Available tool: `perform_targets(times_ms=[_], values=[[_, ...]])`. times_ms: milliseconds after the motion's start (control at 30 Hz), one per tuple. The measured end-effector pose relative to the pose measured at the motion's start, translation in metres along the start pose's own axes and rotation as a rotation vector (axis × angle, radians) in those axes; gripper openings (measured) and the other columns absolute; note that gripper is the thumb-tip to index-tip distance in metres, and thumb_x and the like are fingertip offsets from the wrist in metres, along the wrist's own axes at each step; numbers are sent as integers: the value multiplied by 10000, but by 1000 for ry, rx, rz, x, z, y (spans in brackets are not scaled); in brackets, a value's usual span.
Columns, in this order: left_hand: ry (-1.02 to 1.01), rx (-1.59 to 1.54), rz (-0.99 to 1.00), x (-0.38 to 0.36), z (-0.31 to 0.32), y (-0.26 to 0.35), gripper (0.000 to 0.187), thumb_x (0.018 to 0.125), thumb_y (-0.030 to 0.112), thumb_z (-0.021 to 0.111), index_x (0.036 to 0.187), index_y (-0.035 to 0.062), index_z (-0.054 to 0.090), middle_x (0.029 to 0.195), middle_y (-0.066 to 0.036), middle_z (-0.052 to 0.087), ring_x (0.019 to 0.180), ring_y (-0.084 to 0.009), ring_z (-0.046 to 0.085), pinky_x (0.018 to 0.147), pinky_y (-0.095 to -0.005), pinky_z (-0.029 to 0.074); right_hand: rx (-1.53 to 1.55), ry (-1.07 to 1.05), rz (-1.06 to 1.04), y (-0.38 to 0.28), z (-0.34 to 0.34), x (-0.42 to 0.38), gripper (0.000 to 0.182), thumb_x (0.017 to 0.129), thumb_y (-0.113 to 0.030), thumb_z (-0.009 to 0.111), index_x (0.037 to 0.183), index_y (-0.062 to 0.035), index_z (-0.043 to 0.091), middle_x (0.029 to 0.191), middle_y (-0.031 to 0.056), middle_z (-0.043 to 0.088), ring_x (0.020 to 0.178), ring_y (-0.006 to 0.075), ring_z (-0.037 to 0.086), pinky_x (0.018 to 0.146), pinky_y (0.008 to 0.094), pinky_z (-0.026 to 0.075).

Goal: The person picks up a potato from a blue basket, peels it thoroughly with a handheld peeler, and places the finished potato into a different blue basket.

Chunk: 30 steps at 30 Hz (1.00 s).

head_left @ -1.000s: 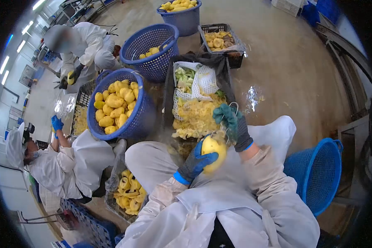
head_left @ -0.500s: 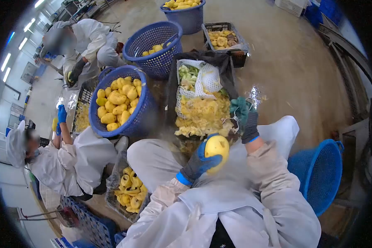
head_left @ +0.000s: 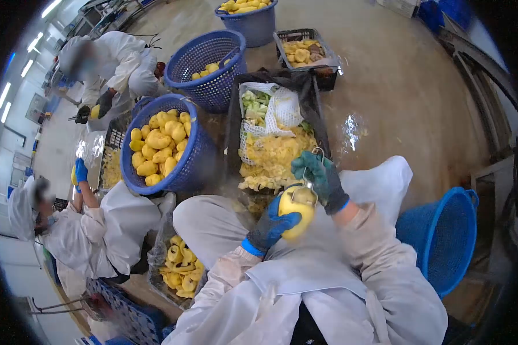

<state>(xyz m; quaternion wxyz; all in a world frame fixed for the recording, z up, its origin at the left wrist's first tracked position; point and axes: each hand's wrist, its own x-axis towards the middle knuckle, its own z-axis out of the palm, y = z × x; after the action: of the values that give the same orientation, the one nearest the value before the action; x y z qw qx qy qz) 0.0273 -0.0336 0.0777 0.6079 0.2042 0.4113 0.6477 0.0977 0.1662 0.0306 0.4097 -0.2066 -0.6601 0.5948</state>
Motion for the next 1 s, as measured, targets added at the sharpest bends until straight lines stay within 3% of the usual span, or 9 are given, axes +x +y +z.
perform_targets(times_ms=[100,200,333,367,467,567,767,833,1000], values=[[-19,87,56,0,5,2,652,784,120,693,1349,28,379,1211,-72,528,1099,-157,512,939,-320,439,678,161,475,15,-31,29,209,891,-229,618,952,-34,575,827,61,623,745,142,590,665,271,500],[85,194,41,4,-1,-4,643,775,120,711,1332,28,403,1196,-58,532,1069,-140,519,924,-306,443,468,185,305,-15,-4,17,199,890,-224,613,923,-31,584,810,66,630,657,151,587,618,281,509],[78,244,-26,2,2,-4,633,777,114,715,1325,32,409,1178,-51,544,1045,-134,532,907,-304,452,466,-327,720,-91,36,2,203,896,-215,588,869,-15,613,775,86,644,602,166,609,583,294,512],[45,216,-23,2,4,-3,632,779,110,715,1326,35,407,1172,-50,548,1041,-133,533,904,-305,454,216,-440,404,-56,28,3,200,894,-211,590,890,-13,616,770,93,645,631,167,626,568,297,514],[66,261,35,-1,3,-7,634,786,107,707,1334,36,397,1181,-61,544,1057,-143,529,918,-310,450,-12,68,272,19,6,24,204,895,-225,599,892,-21,616,750,95,643,613,169,621,560,287,512],[91,274,120,-4,5,1,632,788,124,701,1332,32,394,1194,-91,540,1048,-171,550,903,-326,467,577,294,433,-1,-17,32,230,899,-254,604,932,-27,612,805,94,651,662,164,626,590,262,509],[76,136,98,4,-7,-11,622,802,149,656,1341,45,362,1140,-147,562,923,-260,631,789,-378,540,217,-54,169,-37,7,-11,248,912,-237,579,1025,-16,597,935,111,661,808,183,640,698,305,521],[13,105,40,-2,2,-1,634,813,140,658,1359,33,354,1194,-114,534,1045,-209,557,878,-344,482,452,-192,650,-67,24,-9,210,920,-199,548,1003,-19,613,921,101,671,801,175,645,720,304,522],[2,106,71,-1,-5,-9,636,806,120,672,1357,30,366,1202,-84,534,1077,-165,531,907,-320,460,409,136,437,-6,-18,20,177,904,-182,567,942,-16,617,860,79,660,719,163,621,677,292,513]])
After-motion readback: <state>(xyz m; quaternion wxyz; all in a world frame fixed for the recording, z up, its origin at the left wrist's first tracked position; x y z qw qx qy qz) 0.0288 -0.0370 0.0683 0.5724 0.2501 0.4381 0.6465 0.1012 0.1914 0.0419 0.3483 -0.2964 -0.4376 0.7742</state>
